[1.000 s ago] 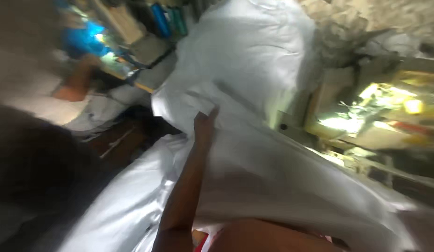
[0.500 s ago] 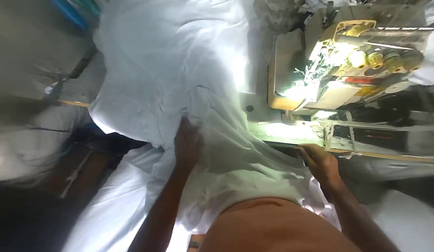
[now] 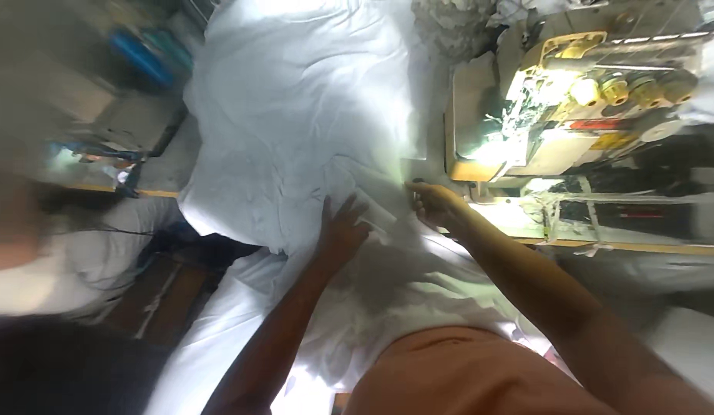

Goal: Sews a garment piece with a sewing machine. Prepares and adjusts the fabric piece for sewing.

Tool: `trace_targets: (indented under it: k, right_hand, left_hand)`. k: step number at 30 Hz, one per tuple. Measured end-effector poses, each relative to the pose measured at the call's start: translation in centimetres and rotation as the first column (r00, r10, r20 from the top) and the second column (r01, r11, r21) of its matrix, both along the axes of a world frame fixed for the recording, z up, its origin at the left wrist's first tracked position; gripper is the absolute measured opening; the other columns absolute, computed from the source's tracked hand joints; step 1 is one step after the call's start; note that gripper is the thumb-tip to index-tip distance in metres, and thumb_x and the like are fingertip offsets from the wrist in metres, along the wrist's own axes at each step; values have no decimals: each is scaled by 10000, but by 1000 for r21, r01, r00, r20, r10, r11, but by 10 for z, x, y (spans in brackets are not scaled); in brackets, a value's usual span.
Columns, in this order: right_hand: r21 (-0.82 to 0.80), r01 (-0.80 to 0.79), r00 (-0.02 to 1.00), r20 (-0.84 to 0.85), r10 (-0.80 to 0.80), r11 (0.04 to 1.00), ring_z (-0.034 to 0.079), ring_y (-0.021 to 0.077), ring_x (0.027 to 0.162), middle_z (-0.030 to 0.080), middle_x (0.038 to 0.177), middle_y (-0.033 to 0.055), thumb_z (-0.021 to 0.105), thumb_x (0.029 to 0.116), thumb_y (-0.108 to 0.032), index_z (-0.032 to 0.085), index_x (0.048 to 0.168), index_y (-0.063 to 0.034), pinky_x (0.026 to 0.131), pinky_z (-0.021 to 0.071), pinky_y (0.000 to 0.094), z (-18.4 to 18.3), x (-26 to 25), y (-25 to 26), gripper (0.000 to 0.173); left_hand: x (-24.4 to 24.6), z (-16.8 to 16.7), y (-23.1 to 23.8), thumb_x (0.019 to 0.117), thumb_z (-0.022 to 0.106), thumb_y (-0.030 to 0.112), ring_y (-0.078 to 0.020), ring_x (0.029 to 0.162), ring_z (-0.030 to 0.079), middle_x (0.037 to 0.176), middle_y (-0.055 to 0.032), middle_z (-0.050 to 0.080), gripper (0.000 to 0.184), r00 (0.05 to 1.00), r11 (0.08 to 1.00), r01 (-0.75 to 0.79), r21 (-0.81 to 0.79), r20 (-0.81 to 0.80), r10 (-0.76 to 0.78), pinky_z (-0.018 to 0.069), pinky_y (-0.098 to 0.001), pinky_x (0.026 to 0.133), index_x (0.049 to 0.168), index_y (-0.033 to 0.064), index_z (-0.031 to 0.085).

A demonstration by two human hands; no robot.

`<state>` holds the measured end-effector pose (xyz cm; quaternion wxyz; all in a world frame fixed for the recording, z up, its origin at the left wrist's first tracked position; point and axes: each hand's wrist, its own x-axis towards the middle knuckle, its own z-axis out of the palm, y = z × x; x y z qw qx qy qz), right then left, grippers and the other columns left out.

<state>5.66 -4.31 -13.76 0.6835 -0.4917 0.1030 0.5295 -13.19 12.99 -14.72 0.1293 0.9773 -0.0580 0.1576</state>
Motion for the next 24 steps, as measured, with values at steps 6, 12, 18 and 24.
trace_targets:
  k: [6, 12, 18, 24]
  right_hand:
    - [145, 208, 978, -60, -201, 967, 595, 59, 542, 610, 737, 22, 504, 1039, -94, 520, 1065, -80, 502, 517, 177, 18, 0, 4, 34]
    - [223, 98, 977, 162, -136, 970, 692, 124, 763, 676, 908, 25, 513, 1060, -104, 551, 1066, -69, 715, 591, 284, 9, -29, -8, 52]
    - [53, -7, 897, 441, -18, 999, 591, 58, 550, 651, 847, 16, 543, 1062, -165, 602, 1093, -40, 473, 491, 200, 31, -23, -2, 142]
    - [187, 44, 768, 622, -153, 981, 685, 98, 656, 703, 911, 40, 497, 1073, -115, 577, 1081, -28, 552, 573, 240, 79, -5, -7, 119]
  left_hand:
    - [29, 31, -31, 1011, 538, -20, -376, 986, 704, 1057, -234, 713, 216, 967, 924, -177, -340, -236, 98, 523, -541, 944, 1174, -60, 673]
    - [27, 14, -33, 1029, 596, 140, -336, 854, 709, 916, -200, 725, 224, 945, 899, -256, -355, -288, 155, 541, -534, 803, 1056, -38, 730]
    - [24, 30, -32, 1040, 584, 156, -230, 823, 684, 910, -168, 719, 242, 952, 855, -249, -454, -274, 132, 542, -414, 792, 1065, -44, 719]
    - [34, 124, -40, 1008, 615, 130, -45, 818, 664, 928, -89, 734, 197, 991, 895, -100, -435, 34, 127, 544, -218, 788, 1041, -18, 740]
